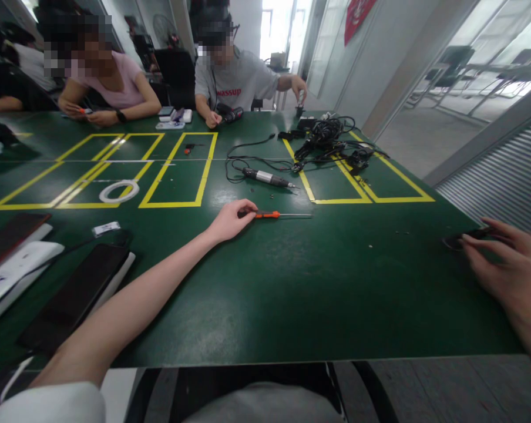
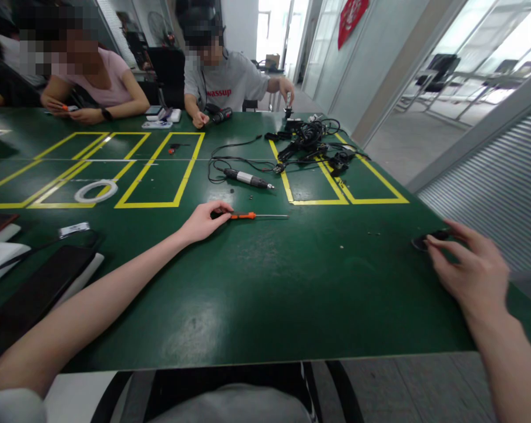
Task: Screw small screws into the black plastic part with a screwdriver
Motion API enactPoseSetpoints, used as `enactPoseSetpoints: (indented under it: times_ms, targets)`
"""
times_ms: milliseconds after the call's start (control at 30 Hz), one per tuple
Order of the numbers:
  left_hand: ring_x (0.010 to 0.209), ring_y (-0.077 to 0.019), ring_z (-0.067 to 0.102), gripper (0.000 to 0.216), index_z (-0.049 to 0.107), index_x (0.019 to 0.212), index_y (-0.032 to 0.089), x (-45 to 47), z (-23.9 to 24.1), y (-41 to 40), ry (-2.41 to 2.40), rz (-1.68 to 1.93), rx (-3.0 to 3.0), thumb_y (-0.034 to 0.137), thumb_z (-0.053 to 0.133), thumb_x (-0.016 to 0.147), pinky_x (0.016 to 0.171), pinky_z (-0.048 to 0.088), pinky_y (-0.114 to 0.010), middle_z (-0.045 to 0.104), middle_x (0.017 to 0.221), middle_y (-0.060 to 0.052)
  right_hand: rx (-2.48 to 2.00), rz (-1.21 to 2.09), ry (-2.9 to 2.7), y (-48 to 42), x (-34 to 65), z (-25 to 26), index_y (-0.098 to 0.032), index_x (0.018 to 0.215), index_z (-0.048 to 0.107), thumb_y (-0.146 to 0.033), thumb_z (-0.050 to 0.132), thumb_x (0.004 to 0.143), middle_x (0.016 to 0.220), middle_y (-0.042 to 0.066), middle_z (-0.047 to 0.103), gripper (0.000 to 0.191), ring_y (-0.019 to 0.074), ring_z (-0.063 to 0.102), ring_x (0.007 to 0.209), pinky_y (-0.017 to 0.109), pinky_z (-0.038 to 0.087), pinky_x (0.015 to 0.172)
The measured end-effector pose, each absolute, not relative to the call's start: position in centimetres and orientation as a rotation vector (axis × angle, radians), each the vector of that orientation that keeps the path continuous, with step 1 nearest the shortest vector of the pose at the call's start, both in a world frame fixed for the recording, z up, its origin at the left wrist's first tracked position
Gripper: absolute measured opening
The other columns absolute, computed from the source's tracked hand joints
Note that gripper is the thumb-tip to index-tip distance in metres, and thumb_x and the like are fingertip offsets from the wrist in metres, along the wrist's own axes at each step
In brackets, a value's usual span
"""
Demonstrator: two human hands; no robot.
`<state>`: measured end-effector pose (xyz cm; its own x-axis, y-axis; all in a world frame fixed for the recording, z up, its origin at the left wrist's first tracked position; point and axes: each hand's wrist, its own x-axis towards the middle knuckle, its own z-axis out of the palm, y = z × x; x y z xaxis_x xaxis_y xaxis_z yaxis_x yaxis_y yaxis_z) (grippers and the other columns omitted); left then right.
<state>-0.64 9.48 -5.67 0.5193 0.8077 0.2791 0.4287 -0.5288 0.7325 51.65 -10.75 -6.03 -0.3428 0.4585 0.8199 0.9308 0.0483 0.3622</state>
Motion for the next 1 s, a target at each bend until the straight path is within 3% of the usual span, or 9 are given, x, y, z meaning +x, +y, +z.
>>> enactPoseSetpoints:
  times_ms: [233, 500, 700, 1000]
  targets:
    - [0.093, -0.0206, 0.068, 0.014, 0.072, 0.1, 0.018, -0.7, -5.7, 9.5, 1.001, 0.822, 2.166, 0.023, 0.063, 0.092, 0.092, 0.054, -0.039, 0.075, 0.098, -0.005, -1.457, -1.046, -1.638, -10.4, 53.5, -7.6, -0.019, 0.064, 0.071, -0.037, 0.067, 0.078, 0.107, 0.012, 0.076, 0.023, 0.0228, 0.069, 0.068, 0.039, 0.056, 0.057]
    - [0.092, -0.02, 0.068, 0.013, 0.072, 0.099, 0.018, -0.7, -5.6, 9.5, 1.0, 0.824, 2.147, 0.023, 0.063, 0.091, 0.091, 0.054, -0.038, 0.075, 0.097, -0.005, -1.631, -0.847, -1.421, -10.1, 52.6, -7.3, -0.021, 0.053, 0.063, -0.038, 0.072, 0.067, 0.095, 0.01, 0.076, 0.023, 0.0241, 0.069, 0.066, 0.045, 0.058, 0.065]
    - [0.092, -0.0199, 0.068, 0.012, 0.072, 0.099, 0.018, -0.7, -5.6, 9.5, 0.997, 0.828, 2.155, 0.023, 0.063, 0.091, 0.091, 0.054, -0.038, 0.075, 0.098, -0.005, -1.668, -0.831, -1.445, -10.3, 52.6, -7.1, -0.023, 0.052, 0.062, -0.033, 0.072, 0.069, 0.085, 0.008, 0.073, 0.023, 0.028, 0.071, 0.077, 0.045, 0.058, 0.07]
    - [0.092, -0.0198, 0.069, 0.012, 0.071, 0.098, 0.018, -0.6, -5.5, 9.4, 0.995, 0.828, 2.155, 0.022, 0.063, 0.091, 0.092, 0.055, -0.038, 0.076, 0.097, -0.005, -1.44, -0.96, -1.555, -9.9, 52.8, -7.2, -0.021, 0.062, 0.069, -0.039, 0.068, 0.076, 0.087, 0.009, 0.073, 0.023, 0.0226, 0.063, 0.063, 0.041, 0.052, 0.06]
